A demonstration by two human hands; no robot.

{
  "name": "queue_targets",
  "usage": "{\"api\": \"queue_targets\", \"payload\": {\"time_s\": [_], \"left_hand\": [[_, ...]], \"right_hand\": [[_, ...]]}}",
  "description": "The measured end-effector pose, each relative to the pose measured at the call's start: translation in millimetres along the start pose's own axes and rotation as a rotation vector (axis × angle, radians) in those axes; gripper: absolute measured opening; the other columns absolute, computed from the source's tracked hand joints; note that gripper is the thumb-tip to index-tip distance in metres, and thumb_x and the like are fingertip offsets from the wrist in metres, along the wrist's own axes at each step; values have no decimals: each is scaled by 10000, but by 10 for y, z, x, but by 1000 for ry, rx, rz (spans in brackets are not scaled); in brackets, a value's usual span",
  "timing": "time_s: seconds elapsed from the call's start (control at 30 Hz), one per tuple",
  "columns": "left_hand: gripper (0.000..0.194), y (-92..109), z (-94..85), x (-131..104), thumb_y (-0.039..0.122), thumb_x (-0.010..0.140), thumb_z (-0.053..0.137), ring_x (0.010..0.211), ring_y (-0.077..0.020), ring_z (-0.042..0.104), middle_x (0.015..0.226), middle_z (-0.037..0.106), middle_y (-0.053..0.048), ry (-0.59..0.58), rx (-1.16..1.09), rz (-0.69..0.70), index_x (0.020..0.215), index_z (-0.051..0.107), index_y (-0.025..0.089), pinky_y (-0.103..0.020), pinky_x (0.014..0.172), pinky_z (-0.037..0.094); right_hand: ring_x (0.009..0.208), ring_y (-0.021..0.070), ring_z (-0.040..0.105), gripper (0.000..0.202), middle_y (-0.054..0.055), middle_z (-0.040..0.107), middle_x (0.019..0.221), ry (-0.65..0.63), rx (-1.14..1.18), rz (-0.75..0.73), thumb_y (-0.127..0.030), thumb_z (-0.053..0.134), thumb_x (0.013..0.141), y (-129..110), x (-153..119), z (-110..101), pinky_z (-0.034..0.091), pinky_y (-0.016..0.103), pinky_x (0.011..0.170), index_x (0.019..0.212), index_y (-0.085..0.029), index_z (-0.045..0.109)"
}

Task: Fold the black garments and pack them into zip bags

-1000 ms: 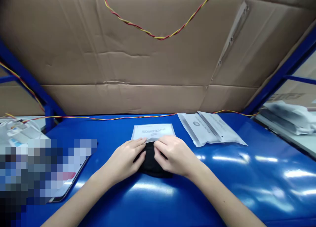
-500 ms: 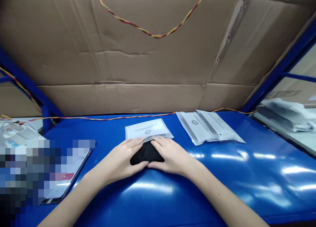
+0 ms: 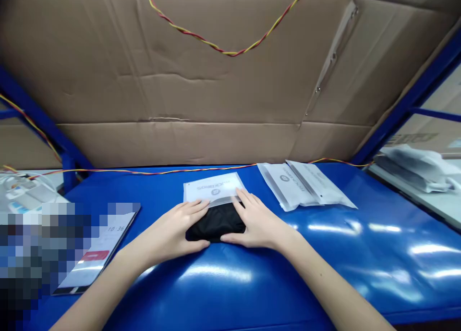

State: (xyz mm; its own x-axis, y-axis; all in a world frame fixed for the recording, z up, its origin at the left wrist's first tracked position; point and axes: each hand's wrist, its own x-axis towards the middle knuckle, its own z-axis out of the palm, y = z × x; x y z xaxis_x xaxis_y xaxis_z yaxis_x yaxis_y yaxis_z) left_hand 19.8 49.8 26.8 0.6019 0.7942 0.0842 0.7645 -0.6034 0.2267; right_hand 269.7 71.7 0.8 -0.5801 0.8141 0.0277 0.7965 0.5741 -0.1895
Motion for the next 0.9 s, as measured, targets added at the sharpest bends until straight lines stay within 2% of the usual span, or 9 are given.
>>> {"api": "queue_targets", "payload": {"time_s": [0.1,0.23,0.33,0.47,0.6,0.67,0.73,0.83,0.9], "left_hand": [[668,-62,-9,-6,445,791,667,1337,-305,427,1434,475,-108,18,1,25,1378,468,198,-446,1093,359],[551,-201,43,-87,389,873,599,1310,-267,468,1418,500,-88,106,28,83,1381,458,226,-433,1082,381],[540,-277,104,-181,360,899,566,1292,-262,488,1430,487,-91,148,65,78,1401,429,218,-437,1069,401],[644,-259,125,-272,430,858,607,1318,-270,455,1447,466,-104,161,93,61,1417,404,184,-435,1087,386],[708,-200,82,-314,444,834,630,1341,-269,425,1472,433,-90,164,80,66,1443,364,201,-428,1095,382],[763,-193,66,-323,479,806,651,1343,-278,422,1481,420,-84,156,63,68,1454,343,220,-434,1089,390],[780,-197,62,-324,495,792,660,1334,-282,433,1475,430,-85,150,58,63,1452,345,224,-437,1080,399],[678,-200,72,-313,395,824,634,1322,-274,451,1449,463,-100,149,94,67,1423,395,186,-429,1074,403],[609,-196,86,-300,312,830,611,1314,-277,460,1432,480,-114,140,125,84,1393,437,155,-432,1069,407]], "right_hand": [[1295,398,416,900,245,408,1439,55,-68,-6,-730,522,779,-128,17,-38,374,524,1034,1391,-75,447],[984,348,607,598,210,648,1066,182,-231,-26,-595,478,891,-349,48,-12,482,468,831,1114,-63,637],[825,302,613,480,162,645,860,236,-358,-117,-502,433,945,-433,74,67,488,418,711,938,-86,673],[751,265,604,308,128,635,812,283,-439,-176,-360,531,927,-415,88,121,484,381,642,887,-90,674],[729,244,613,166,100,646,786,271,-370,-165,-240,607,884,-381,82,91,484,363,637,825,-98,669],[728,238,619,183,95,651,777,264,-329,-144,-259,606,888,-371,76,57,487,361,652,801,-109,666],[773,245,626,252,108,667,836,260,-264,-142,-346,584,904,-354,62,13,492,373,692,862,-114,671],[1041,304,586,531,168,619,1183,216,-79,-198,-524,599,849,-311,20,-52,478,438,853,1195,-120,591],[1239,329,466,724,185,463,1405,176,21,-231,-491,646,792,-286,-15,-80,424,471,974,1381,-128,436]]}}
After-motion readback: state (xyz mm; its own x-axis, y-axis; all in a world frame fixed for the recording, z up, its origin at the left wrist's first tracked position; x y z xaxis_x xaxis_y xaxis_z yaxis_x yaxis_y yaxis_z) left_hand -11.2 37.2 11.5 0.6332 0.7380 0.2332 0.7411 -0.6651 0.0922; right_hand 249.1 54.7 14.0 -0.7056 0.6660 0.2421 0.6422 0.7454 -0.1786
